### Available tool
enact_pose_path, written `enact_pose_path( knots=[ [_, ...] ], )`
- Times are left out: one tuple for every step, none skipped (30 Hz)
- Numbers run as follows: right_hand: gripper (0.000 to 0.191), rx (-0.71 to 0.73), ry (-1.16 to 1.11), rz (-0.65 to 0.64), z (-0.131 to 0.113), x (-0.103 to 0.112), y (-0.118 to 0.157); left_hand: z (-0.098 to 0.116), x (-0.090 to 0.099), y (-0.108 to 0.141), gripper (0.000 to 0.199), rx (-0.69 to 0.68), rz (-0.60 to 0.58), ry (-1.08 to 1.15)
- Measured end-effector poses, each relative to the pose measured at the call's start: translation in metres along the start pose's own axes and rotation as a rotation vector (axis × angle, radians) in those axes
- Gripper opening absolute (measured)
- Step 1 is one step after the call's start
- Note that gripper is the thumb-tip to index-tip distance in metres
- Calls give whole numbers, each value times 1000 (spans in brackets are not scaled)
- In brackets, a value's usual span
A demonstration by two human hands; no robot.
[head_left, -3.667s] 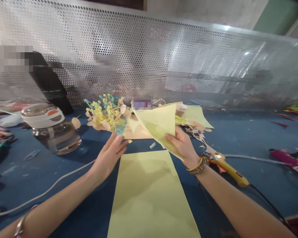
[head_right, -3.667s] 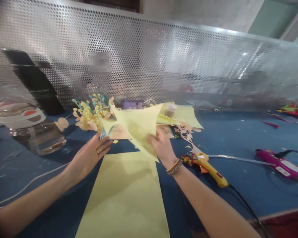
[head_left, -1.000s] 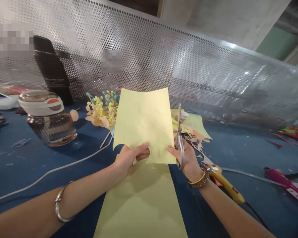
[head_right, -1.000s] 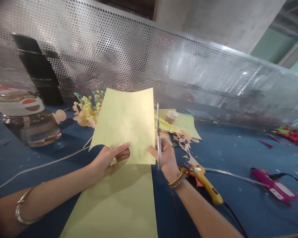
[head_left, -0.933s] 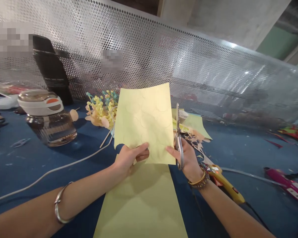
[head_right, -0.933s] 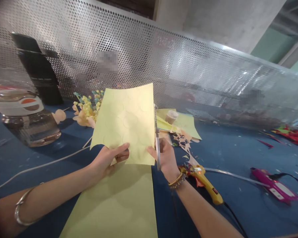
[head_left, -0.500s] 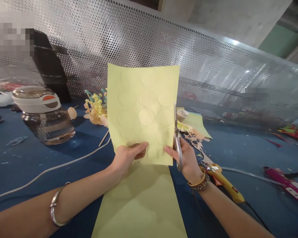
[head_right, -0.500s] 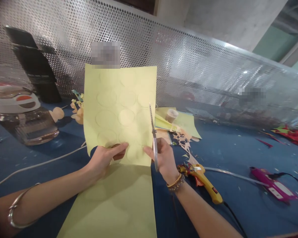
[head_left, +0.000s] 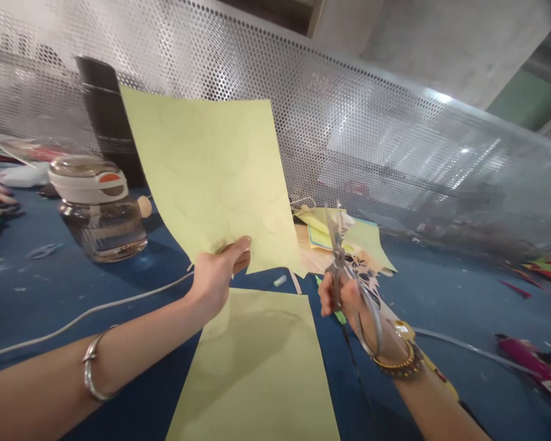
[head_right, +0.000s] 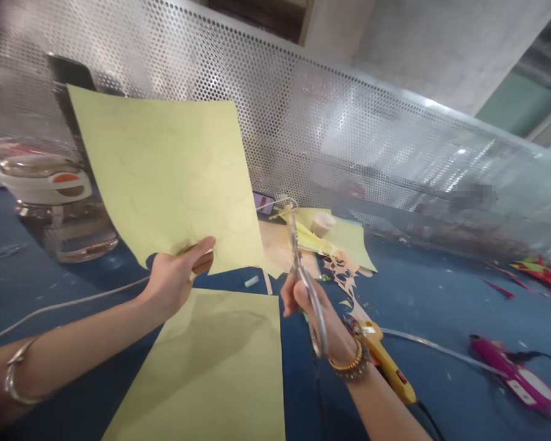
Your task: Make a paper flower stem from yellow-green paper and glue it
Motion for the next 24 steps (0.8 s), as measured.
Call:
enact_pose_path(
  knots=[
    [55,-24,5,-43,1,-5,1,6,-1,-2,32,-21,17,15],
    [54,-50,4,-78,1,-10,3,12,-1,-4,32,-44,30,31],
    [55,-74,2,-103,1,-15,5,18,-3,-5,31,-66,41,52],
    [56,-98,8,-116,1,-20,7,25,-4,-6,31,-85,48,74],
    [57,-109,7,-113,2,-25,9,31,-5,-7,31,-100,58,96],
    [56,-124,7,-102,3,-29,11,36,-5,-7,32,-113,65,116],
    [55,-132,8,-96,5,-33,12,42,-6,-7,33,-119,67,135],
    [54,-136,7,-101,8,-36,13,46,-6,-7,33,-123,71,151],
    [54,-131,15,-119,10,-39,14,50,-7,-7,32,-122,71,166],
    [54,-124,31,-125,13,-41,15,52,-7,-6,31,-115,73,177],
    [54,-121,48,-128,15,-43,16,54,-7,-4,29,-106,76,185],
    [54,-117,64,-127,16,-44,16,55,-7,-3,28,-95,71,190],
    [54,-110,76,-123,17,-44,16,54,-8,-1,28,-81,66,192],
    [54,-104,85,-123,17,-44,17,53,-9,1,28,-68,57,193],
    [54,-95,95,-125,16,-45,18,52,-10,4,29,-54,47,195],
    [54,-87,105,-130,15,-46,18,50,-11,7,29,-42,39,197],
    [54,-83,115,-135,13,-46,19,49,-12,9,30,-36,30,198],
    [54,-79,122,-139,12,-47,20,47,-13,12,30,-34,19,197],
    [54,-76,125,-140,11,-48,20,47,-14,15,28,-34,8,193],
    [54,-72,122,-139,10,-49,21,46,-16,17,26,-34,-8,186],
    [54,-68,116,-136,10,-50,21,46,-17,19,25,-30,-23,179],
    [54,-65,111,-132,9,-50,21,46,-18,21,23,-22,-32,171],
    [54,-61,110,-128,9,-51,21,46,-19,23,23,-10,-35,164],
    [54,-56,110,-124,9,-52,21,46,-19,25,23,5,-30,159]
  ],
)
Point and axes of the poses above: each hand's wrist, its own y-axis away from the middle knuckle, its own x-axis out of the back of the hand, z = x × y, the point moved 3 cm from there along -y, towards the middle knuckle, and after that the axes turned 5 degrees about -x, right-handed, at the moved point
